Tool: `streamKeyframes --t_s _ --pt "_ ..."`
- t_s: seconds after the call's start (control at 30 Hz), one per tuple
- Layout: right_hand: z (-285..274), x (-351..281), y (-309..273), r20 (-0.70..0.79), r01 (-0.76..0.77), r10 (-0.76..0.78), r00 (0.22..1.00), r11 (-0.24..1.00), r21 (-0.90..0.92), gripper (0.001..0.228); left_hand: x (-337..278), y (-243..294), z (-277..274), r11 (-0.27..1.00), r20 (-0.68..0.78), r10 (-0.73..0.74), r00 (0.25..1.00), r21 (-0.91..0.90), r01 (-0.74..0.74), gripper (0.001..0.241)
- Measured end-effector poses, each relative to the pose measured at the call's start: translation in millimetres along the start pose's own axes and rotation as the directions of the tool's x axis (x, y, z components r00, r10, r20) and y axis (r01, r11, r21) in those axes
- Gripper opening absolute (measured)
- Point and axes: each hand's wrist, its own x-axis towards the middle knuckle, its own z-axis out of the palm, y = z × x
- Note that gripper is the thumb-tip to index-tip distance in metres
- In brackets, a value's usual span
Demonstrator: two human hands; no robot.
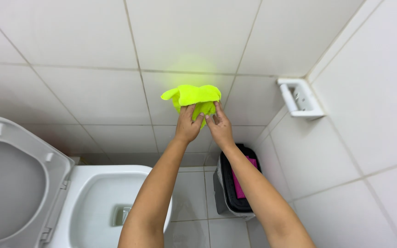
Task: Cleaning bathroom wall tiles and various surfaces using a cloth and rinsing it in the sink.
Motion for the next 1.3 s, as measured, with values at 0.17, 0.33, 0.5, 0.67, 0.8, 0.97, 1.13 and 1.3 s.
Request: streamKeyframes --t_s 0.17,0.33,0.5,0.67,0.8,0.97,1.13,1.3 --pt "-1.0 -11.8 -153.6 -0.140 0.122 -0.163 0.977 0.956 -0.265 0.055 29.5 171.0 -48.9 0.974 -0.077 0.113 0.991 -0.189 -0.125 0.047" --pt "-11.1 -49.1 -286.4 -0.261 0.145 -0.201 0.944 0.965 -0.218 0.034 28.1 308.3 -73.6 0.928 -0.054 0.078 0.995 -0.360 -0.093 0.042" --pt "-23.8 -91.4 -421.7 -0.378 -0.166 0.212 0.901 0.975 0.150 0.096 1.8 403.5 -79.0 0.680 0.131 -0.082 0.988 -0.718 0.152 0.049" --pt "-82.3 -142.9 -469.2 -0.346 -0.411 0.432 0.833 0.901 0.136 0.068 -21.4 467.7 -63.1 0.543 0.288 -0.069 0.955 -0.792 0.279 0.056" --pt "-125.6 -192.6 -493.0 -0.459 -0.432 0.335 0.823 0.893 -0.123 0.033 -44.5 483.0 -37.0 0.735 0.349 -0.091 0.933 -0.609 0.300 0.056" --pt "-134.2 -237.6 -581.6 -0.495 -0.561 0.344 0.798 0.724 -0.401 0.025 -50.6 538.7 -60.6 0.927 0.651 -0.271 0.709 -0.020 0.374 0.048" --pt "-152.3 -270.6 -623.1 -0.399 -0.600 0.453 0.797 0.519 -0.609 0.035 -56.4 621.2 -70.4 0.958 0.664 0.001 0.748 -0.216 0.190 0.050" --pt "-157.5 -305.4 -640.2 -0.364 -0.606 0.491 0.791 0.552 -0.573 0.040 -89.6 646.7 -53.1 0.898 0.714 0.257 0.651 -0.425 0.112 0.042"
